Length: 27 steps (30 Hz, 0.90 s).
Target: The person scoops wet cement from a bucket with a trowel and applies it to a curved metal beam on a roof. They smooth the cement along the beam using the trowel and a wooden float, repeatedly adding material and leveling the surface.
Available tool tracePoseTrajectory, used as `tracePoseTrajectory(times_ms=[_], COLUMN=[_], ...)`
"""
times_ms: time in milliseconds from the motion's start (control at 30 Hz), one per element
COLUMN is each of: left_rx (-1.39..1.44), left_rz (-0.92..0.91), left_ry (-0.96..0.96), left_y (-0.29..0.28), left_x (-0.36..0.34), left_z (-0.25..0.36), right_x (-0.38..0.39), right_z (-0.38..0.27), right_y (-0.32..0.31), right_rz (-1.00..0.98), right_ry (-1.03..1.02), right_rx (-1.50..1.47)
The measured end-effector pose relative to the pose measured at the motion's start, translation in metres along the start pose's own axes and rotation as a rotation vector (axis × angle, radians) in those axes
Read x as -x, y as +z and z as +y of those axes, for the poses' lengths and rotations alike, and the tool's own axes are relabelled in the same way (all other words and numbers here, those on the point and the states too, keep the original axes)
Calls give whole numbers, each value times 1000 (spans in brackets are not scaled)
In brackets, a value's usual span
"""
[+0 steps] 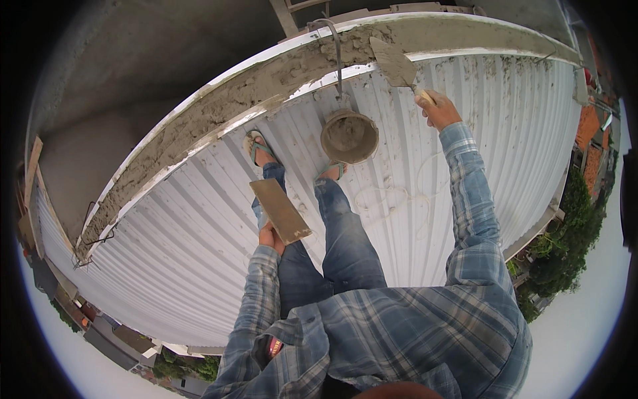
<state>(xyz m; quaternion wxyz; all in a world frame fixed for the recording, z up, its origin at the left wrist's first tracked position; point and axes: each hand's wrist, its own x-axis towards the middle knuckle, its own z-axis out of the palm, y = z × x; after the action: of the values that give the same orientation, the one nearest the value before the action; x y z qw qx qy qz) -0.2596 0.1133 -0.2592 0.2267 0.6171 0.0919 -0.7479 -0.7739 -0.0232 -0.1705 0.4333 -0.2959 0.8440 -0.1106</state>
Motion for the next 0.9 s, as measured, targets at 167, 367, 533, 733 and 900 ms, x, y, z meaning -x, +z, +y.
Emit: tracePoseTrajectory(times_ms=[167, 367, 533, 733, 900], left_rx=[0, -6, -46, -28, -14], left_rz=[-13, -44, -31, -27, -22], left_ry=[-39, -33, -27, -6, -3], left_y=[6, 3, 11, 1, 4], left_x=[1, -2, -1, -1, -6], left_z=[5, 6, 5, 4, 1], right_x=[-12, -62, -98, -80, -88], right_z=[5, -10, 7, -21, -13], right_y=[23, 87, 96, 92, 91], right_rz=[400, 454, 576, 517, 477], right_ry=[-314, -433, -547, -390, -431], right_rx=[47, 165, 245, 104, 131])
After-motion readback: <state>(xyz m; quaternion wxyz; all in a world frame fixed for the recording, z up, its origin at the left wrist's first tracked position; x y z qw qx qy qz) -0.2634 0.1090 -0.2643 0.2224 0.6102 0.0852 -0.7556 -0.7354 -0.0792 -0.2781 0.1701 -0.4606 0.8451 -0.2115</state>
